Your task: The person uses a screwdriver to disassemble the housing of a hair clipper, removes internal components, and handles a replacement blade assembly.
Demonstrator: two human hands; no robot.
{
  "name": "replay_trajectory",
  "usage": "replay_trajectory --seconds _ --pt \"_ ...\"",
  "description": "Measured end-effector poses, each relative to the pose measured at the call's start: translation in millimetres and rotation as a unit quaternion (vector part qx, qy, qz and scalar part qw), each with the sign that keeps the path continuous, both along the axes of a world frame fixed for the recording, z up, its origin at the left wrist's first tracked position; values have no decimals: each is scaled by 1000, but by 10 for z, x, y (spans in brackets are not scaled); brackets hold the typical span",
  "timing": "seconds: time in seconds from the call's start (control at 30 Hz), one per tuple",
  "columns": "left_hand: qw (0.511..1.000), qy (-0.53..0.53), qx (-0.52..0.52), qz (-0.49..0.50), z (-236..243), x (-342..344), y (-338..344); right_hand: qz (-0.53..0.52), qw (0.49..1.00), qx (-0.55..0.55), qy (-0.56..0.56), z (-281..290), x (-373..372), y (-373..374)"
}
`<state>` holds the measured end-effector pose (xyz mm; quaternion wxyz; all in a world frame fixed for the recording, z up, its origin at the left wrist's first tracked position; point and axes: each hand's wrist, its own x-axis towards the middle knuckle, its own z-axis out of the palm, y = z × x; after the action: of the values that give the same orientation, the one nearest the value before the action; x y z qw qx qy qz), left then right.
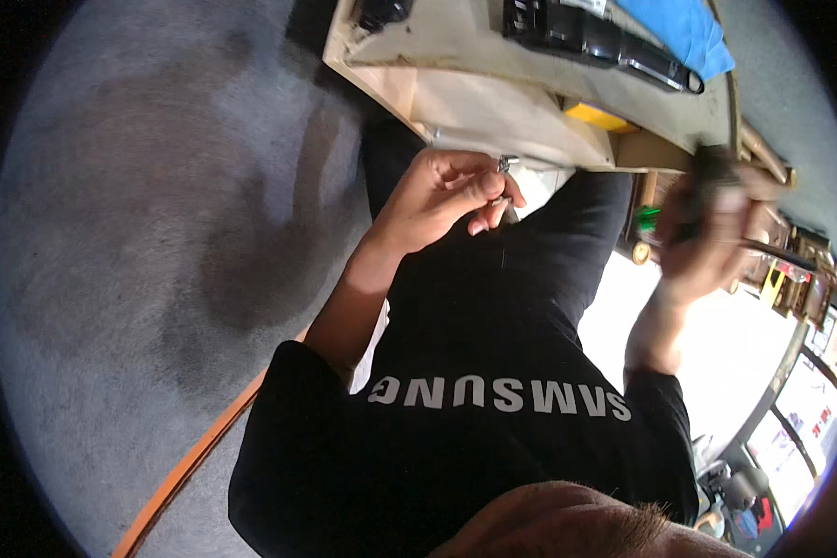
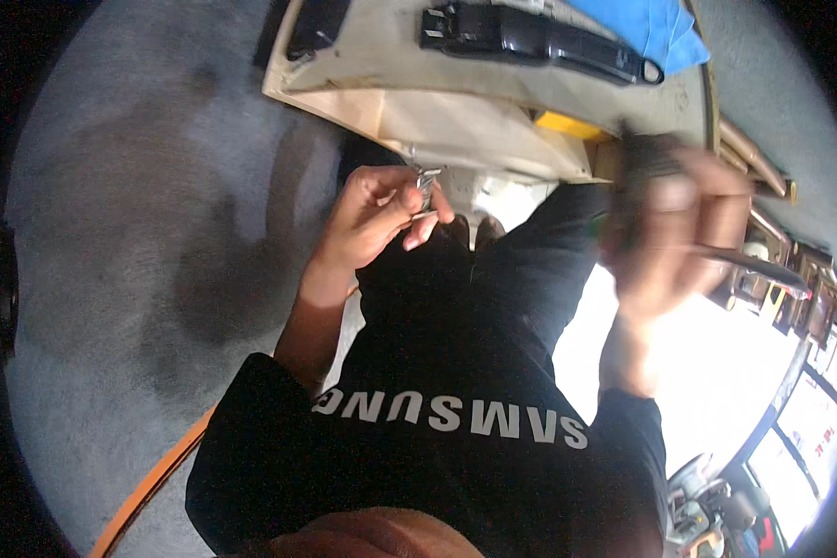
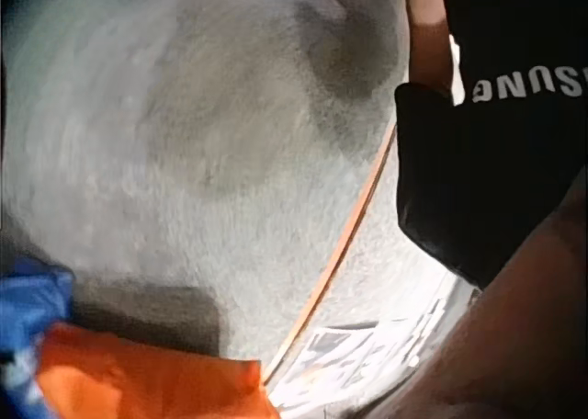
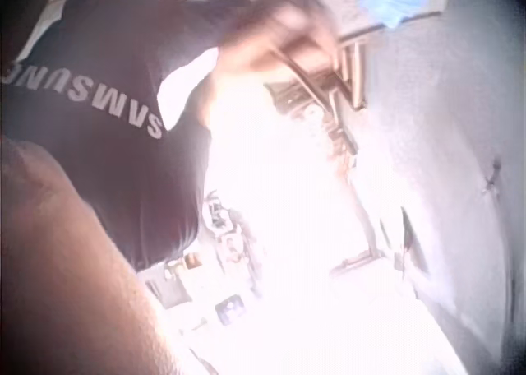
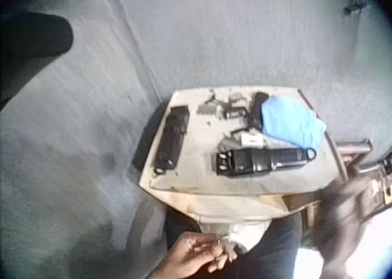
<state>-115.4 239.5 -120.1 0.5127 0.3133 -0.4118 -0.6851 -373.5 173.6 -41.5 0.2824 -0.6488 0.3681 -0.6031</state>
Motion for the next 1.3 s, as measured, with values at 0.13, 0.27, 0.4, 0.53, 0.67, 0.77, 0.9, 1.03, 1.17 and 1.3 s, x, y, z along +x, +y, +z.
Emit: replay_trajectory --seconds 0.13,0.27,0.4,0.53,0.67,0.77,0.9,1.03,1.17,1.3 --pt "992 -97 75 24 -566 -109 -7 77 964 249 48 -1046 300 477" --pt "985 -110 124 47 -1109 -219 -2 107 914 390 4 -1658 476 561" --pt "980 -145 125 52 -1219 -254 18 103 950 292 38 -1814 539 430" --pt "982 -145 109 46 -1234 -192 13 107 951 272 101 -1892 553 335" --pt "988 -103 112 30 -1212 -144 7 71 934 335 107 -2066 540 308" --pt "988 -79 124 47 -1219 -165 10 109 948 298 39 -1996 539 285" --pt "988 -88 121 47 -1192 -172 25 107 944 293 111 -1953 560 274" --pt "987 -65 139 48 -1196 -177 26 69 934 349 9 -1954 543 260" --pt "988 -71 136 21 -1196 -207 25 119 953 276 46 -1926 525 276" --pt "985 -58 159 45 -1132 -246 15 114 915 386 2 -1838 545 256"
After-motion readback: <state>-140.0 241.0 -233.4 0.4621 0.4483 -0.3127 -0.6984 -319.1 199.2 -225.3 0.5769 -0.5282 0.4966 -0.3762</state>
